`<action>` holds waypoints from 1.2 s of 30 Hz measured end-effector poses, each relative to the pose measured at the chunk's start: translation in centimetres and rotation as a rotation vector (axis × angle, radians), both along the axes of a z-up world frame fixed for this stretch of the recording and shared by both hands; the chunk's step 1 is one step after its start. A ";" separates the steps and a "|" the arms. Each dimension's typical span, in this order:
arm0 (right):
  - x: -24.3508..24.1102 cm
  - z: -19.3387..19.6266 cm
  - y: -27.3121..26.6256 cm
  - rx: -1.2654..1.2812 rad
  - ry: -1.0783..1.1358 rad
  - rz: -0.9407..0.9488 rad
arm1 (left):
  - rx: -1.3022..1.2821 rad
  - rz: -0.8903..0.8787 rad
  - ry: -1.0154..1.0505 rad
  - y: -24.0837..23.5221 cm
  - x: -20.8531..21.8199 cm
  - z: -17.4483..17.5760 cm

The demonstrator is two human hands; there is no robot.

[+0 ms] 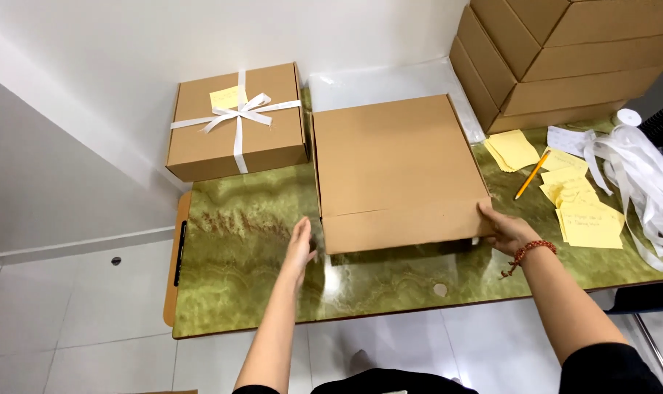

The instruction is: Packing garments into plastic bags and cardboard boxes, then decorating the boxes with ribbons and notes.

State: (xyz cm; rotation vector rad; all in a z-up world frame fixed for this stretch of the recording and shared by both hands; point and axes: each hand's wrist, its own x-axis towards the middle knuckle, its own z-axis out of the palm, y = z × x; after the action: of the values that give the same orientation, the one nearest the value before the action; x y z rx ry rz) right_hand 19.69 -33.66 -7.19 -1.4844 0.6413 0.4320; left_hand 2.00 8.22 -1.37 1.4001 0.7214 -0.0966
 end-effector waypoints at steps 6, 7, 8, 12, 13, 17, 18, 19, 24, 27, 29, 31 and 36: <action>-0.9 -0.6 -2.2 0.297 0.107 -0.011 | -0.061 -0.037 -0.027 -1.2 -0.3 2.3; -1.5 0.4 -1.6 0.297 0.106 -0.016 | -0.062 -0.042 -0.027 -1.0 0.0 1.6; -1.9 1.3 -1.0 0.300 0.072 -0.008 | -0.074 -0.013 -0.020 -0.8 0.4 0.8; -3.6 3.6 -0.3 0.285 -0.025 -0.035 | -0.138 0.078 -0.013 0.2 1.5 -3.6; -3.4 4.3 -0.2 0.285 -0.027 -0.041 | -0.137 0.072 -0.014 0.7 2.4 -5.9; -2.9 8.1 0.4 0.375 -0.142 -0.045 | -0.078 0.057 0.045 0.6 4.5 -7.7; -2.7 9.3 0.6 0.399 -0.189 -0.035 | -0.058 0.060 0.062 0.1 4.7 -6.2; -1.9 9.9 0.9 0.400 -0.191 -0.044 | -0.055 0.052 0.063 -0.1 5.3 -7.6; 2.7 14.6 2.3 0.501 -0.405 -0.016 | 0.028 0.058 0.175 -0.9 6.8 -6.5; 3.9 21.4 5.6 0.466 -0.524 0.069 | 0.245 0.082 0.173 -0.5 8.1 -8.2; 6.7 22.4 6.5 0.480 -0.577 0.089 | 0.322 0.081 0.180 -0.3 8.6 -8.0; 10.4 23.3 7.8 0.496 -0.642 0.110 | 0.400 0.082 0.178 0.3 10.0 -8.1; 18.6 25.3 11.8 0.337 -0.715 0.267 | 0.474 0.228 -0.134 -0.2 12.7 -4.0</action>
State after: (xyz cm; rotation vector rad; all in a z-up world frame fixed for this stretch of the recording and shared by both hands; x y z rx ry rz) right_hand 38.27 -21.89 18.10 -1.2813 -0.1920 0.1713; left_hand 14.72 7.99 -5.38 1.7405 0.8182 0.3659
